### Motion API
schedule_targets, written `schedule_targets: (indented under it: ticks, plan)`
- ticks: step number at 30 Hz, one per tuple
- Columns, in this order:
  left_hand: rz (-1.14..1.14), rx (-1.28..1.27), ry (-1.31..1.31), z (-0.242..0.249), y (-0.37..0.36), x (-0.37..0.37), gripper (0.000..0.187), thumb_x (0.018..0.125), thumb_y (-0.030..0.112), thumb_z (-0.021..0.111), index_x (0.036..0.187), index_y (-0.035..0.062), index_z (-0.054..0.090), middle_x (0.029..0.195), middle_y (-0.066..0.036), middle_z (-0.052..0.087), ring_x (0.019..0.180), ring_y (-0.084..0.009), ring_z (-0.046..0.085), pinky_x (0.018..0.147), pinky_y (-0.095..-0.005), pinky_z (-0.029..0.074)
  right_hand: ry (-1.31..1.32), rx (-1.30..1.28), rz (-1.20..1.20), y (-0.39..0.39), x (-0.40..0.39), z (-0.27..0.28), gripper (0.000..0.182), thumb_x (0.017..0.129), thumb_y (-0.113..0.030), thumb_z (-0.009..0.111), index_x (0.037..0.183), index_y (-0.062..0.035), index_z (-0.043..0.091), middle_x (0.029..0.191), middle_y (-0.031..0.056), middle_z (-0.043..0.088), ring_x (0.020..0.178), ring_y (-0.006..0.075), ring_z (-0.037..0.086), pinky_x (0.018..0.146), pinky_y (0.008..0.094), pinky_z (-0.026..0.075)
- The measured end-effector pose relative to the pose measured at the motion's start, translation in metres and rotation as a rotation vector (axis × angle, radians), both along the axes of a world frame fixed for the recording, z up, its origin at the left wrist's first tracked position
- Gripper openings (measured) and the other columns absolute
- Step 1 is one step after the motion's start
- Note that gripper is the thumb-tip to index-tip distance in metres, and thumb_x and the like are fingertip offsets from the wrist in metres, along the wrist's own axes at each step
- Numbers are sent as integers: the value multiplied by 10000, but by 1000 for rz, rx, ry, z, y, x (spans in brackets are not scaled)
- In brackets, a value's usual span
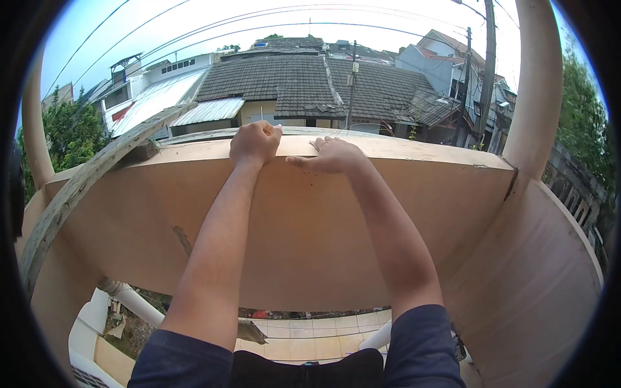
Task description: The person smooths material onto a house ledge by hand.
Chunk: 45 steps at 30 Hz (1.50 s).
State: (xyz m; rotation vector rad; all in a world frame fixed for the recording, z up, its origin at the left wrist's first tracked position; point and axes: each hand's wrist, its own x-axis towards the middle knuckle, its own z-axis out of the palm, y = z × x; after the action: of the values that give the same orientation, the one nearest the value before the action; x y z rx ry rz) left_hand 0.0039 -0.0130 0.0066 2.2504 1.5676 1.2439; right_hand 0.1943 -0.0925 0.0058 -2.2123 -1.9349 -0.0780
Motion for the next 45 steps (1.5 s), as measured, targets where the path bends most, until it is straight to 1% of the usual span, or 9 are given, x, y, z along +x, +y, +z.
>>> schedule_targets:
  ticks: [7, 10, 13, 19, 23, 32, 36, 38, 45]
  plan:
    - [12, 39, 55, -1, 0, 0, 376, 989, 508, 635, 1055, 188, 822, 1035, -51, 798, 1061, -245, 733, 931, -428, 583, -106, 10, 12, -3, -10, 2, 1352, 727, -1027, 483, 1557, 40, 460, 1601, 217, 491, 1528, 329, 419, 1272, 458, 318]
    - [54, 116, 134, -3, 1, 0, 396, 1001, 509, 619, 1075, 182, 829, 1247, -29, 735, 1299, -255, 558, 1136, -415, 440, -181, 31, -40, 7, -13, 3, 1426, 667, -1061, 485, 1540, 66, 465, 1599, 237, 483, 1535, 319, 409, 1297, 470, 253]
    - [76, 177, 151, -6, 5, 1, 390, 1002, 502, 623, 1055, 177, 831, 1252, -23, 735, 1306, -239, 552, 1167, -415, 402, -161, 10, -17, 4, -11, -1, 1456, 651, -1068, 493, 1550, 76, 443, 1612, 261, 455, 1554, 331, 374, 1306, 470, 225]
    - [50, 182, 73, -5, 3, 0, 368, 984, 494, 644, 1038, 183, 831, 1269, -28, 727, 1302, -240, 558, 1165, -417, 402, -114, 77, 71, -42, -8, -8, 1426, 687, -1059, 479, 1586, 45, 402, 1620, 269, 438, 1559, 351, 362, 1291, 493, 256]
    - [65, 121, 84, -1, -2, 0, 378, 972, 479, 659, 1088, 157, 818, 1225, -31, 727, 1265, -223, 568, 1155, -399, 415, -232, 55, -46, -34, -8, -2, 1398, 676, -1066, 469, 1590, -8, 429, 1606, 185, 492, 1518, 299, 438, 1281, 510, 273]
    - [87, 227, 35, -6, 3, 1, 317, 944, 465, 695, 976, 180, 832, 1252, -28, 735, 1244, -263, 616, 1077, -426, 516, -213, 196, 130, -21, -6, -15, 1270, 730, -978, 575, 1572, -34, 461, 1574, 118, 543, 1486, 269, 476, 1234, 400, 382]
    - [64, 171, -21, -5, -1, 0, 310, 956, 411, 683, 1014, 138, 819, 1178, -26, 740, 1237, -226, 598, 1093, -395, 481, -200, 210, 157, -16, 1, -16, 1266, 702, -936, 655, 1575, -41, 460, 1584, 122, 533, 1493, 275, 468, 1243, 399, 370]
    - [54, 168, -46, -6, 2, 4, 306, 955, 404, 684, 1008, 135, 820, 1166, -29, 744, 1226, -227, 602, 1081, -398, 487, -339, 76, -39, -18, -20, -2, 1273, 679, -905, 700, 1590, -52, 446, 1593, 123, 524, 1501, 279, 459, 1250, 395, 361]
    - [71, 325, -40, -15, 6, 0, 298, 948, 394, 686, 960, 130, 825, 1157, -26, 753, 1189, -246, 629, 1042, -415, 515, -156, 121, 45, 0, -7, -10, 1280, 697, -908, 683, 1592, -29, 430, 1567, 171, 538, 1468, 262, 501, 1213, 413, 416]
